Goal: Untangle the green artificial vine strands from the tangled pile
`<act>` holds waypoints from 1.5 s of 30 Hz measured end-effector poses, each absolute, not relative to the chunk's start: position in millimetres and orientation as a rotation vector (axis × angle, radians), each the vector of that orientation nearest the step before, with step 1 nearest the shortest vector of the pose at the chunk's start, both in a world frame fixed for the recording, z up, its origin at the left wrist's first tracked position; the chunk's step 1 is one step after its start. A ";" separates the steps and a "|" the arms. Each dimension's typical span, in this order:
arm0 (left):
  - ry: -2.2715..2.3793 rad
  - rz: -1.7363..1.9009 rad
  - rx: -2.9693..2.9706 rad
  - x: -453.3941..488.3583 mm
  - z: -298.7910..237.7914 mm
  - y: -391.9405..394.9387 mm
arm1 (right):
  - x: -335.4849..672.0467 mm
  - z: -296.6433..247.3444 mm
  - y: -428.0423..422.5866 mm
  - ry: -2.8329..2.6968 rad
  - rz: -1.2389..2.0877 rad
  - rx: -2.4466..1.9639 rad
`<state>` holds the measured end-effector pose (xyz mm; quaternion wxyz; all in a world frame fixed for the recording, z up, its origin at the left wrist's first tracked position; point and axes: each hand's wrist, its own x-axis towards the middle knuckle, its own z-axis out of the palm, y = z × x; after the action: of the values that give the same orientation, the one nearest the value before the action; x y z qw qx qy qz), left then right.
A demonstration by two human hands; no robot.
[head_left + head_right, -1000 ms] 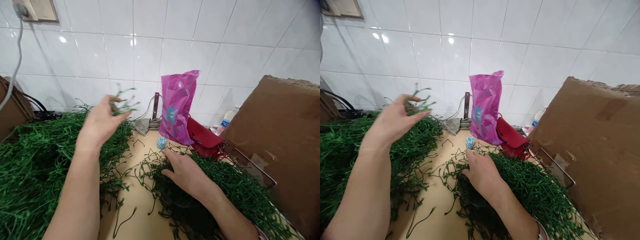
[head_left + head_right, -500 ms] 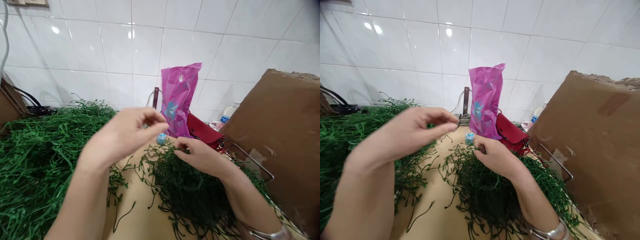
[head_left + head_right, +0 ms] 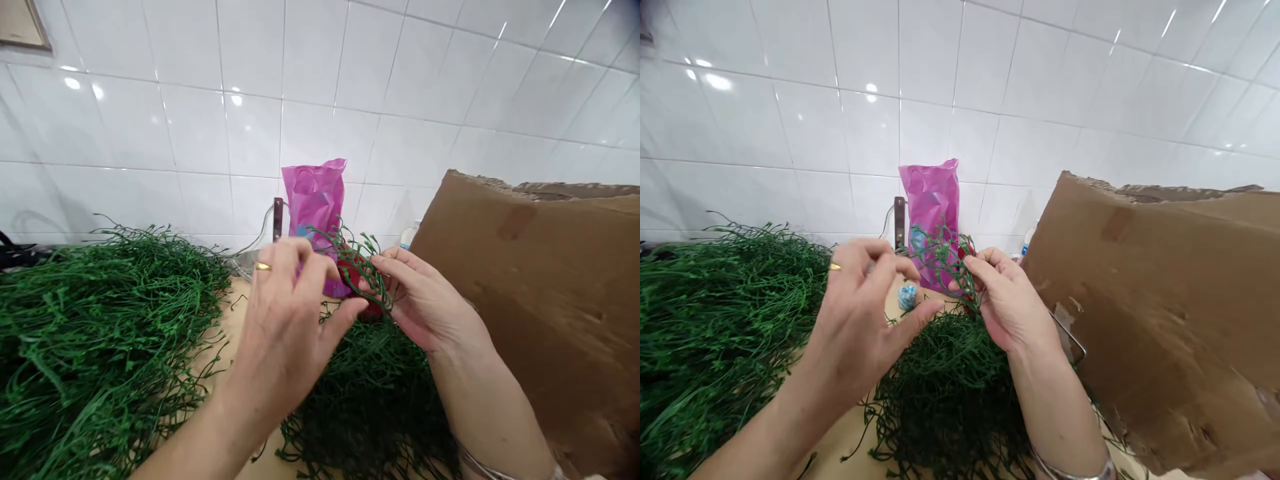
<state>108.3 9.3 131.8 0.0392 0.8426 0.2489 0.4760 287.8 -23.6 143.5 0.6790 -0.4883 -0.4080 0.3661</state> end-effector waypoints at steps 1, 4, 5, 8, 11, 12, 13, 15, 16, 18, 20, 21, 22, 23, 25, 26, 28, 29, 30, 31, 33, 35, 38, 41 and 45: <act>0.714 1.347 2.564 113.2 128.4 4.4 | 286.0 143.6 -23.0 -0.885 0.840 -1.020; 0.582 1.041 2.303 129.0 114.6 -3.0 | 276.4 145.4 -23.4 -0.805 0.929 -0.860; 0.556 1.002 2.178 134.0 109.9 -2.7 | 273.1 146.3 -24.3 -0.785 0.956 -0.832; 0.463 0.961 1.821 143.5 100.5 4.6 | 268.2 147.7 -26.7 -0.773 0.979 -0.809; 0.406 0.866 1.628 141.4 101.6 16.3 | 272.6 145.6 -26.1 -0.831 0.962 -0.867; 0.426 0.838 1.628 138.3 104.1 20.5 | 275.3 144.4 -25.3 -0.849 0.939 -0.899; 0.456 0.824 1.654 134.4 107.4 24.8 | 278.4 143.3 -24.6 -0.867 0.899 -0.936; 0.523 0.826 1.734 125.4 115.3 33.2 | 284.8 142.6 -24.8 -0.917 0.786 -1.033; 0.544 0.817 1.773 120.8 119.4 37.1 | 288.2 143.5 -26.4 -0.960 0.726 -1.095; 0.553 0.792 1.818 112.5 126.8 44.2 | 295.6 147.6 -33.4 -1.104 0.634 -1.257; 0.546 0.795 1.849 106.2 131.6 49.7 | 303.8 153.6 -44.6 -1.300 0.579 -1.440; 0.543 0.810 1.868 104.0 132.8 51.8 | 308.1 156.5 -51.0 -1.393 0.557 -1.521; 0.542 0.827 1.892 102.5 133.5 53.4 | 312.0 158.8 -57.1 -1.464 0.522 -1.583; 0.547 0.836 1.920 101.4 133.6 54.6 | 315.4 160.4 -62.7 -1.509 0.473 -1.632; 0.563 0.829 1.964 100.6 133.2 55.7 | 318.7 161.3 -70.5 -1.531 0.341 -1.681; 0.567 0.819 1.969 100.7 132.8 55.7 | 318.1 160.7 -72.2 -1.526 0.273 -1.691; 0.560 0.798 1.950 101.1 132.5 54.8 | 311.7 158.5 -71.2 -1.547 0.182 -1.689; 0.549 0.791 1.939 101.4 132.4 54.1 | 306.3 157.1 -68.5 -1.575 0.164 -1.676; 0.534 0.782 1.933 101.7 132.3 53.3 | 300.0 155.6 -64.8 -1.611 0.165 -1.659; 0.516 0.772 1.934 102.0 132.2 52.6 | 293.5 154.1 -60.3 -1.657 0.183 -1.640; 0.487 0.756 1.945 102.2 131.7 51.8 | 282.2 151.0 -50.5 -1.745 0.240 -1.601; 0.505 0.750 1.963 101.7 131.3 52.2 | 276.7 148.2 -41.6 -1.795 0.297 -1.576; 0.603 0.727 2.026 97.8 133.3 55.6 | 281.6 145.5 -33.5 -1.740 0.423 -1.512; 0.623 0.628 2.108 89.0 139.0 60.9 | 293.9 144.8 -30.8 -1.569 0.568 -1.401; 0.595 0.548 2.099 75.1 146.1 65.9 | 299.0 144.5 -29.4 -1.490 0.677 -1.343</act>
<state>75.1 65.9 146.1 0.4314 0.8418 0.2388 0.2197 299.0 -29.4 144.5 0.4903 -0.5529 -0.6134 0.2786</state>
